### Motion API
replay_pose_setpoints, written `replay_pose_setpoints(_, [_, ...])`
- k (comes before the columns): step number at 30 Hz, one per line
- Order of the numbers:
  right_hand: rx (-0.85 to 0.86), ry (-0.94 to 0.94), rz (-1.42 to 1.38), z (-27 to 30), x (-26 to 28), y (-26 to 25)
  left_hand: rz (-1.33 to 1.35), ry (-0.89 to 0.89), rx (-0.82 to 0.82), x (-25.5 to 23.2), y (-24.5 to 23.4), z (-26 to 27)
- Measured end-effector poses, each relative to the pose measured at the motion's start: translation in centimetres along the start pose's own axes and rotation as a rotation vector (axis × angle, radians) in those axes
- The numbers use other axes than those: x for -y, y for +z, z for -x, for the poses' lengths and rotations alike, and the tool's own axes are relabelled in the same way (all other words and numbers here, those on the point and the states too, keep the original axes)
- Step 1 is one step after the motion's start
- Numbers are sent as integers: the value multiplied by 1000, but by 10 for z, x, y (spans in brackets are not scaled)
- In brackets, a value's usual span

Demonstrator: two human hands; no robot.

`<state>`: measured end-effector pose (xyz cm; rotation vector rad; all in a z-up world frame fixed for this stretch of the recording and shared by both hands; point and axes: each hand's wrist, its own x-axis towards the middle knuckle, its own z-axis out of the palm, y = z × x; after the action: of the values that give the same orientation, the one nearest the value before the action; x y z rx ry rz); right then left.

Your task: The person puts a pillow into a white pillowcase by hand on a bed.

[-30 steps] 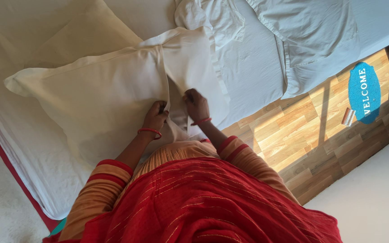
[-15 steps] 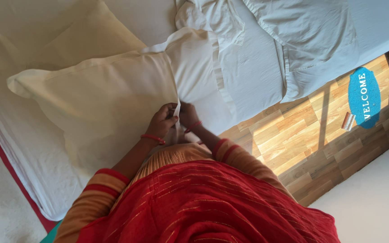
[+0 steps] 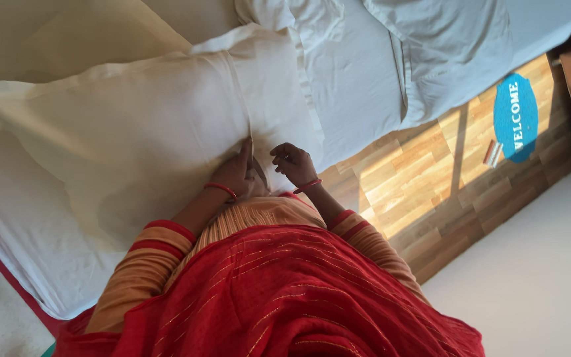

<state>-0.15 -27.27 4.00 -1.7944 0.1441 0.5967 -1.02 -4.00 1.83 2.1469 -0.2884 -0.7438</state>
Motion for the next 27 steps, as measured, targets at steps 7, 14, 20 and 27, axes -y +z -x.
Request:
replay_pose_setpoints(7, [-108,-94,551,15,-4,32,-165,-141,81,-11,-9,2])
replay_pose_setpoints(14, [-313,-206,547,24,-39,62,-404,-230,-4,-37,2,11])
replay_pose_setpoints(20, [-329,-54,223,24,-47,68,-503,-299,-54,-26,26,3])
replay_pose_setpoints(27, [-245,119,-129,20,-55,69,-266,-291,-206,-32,24,8])
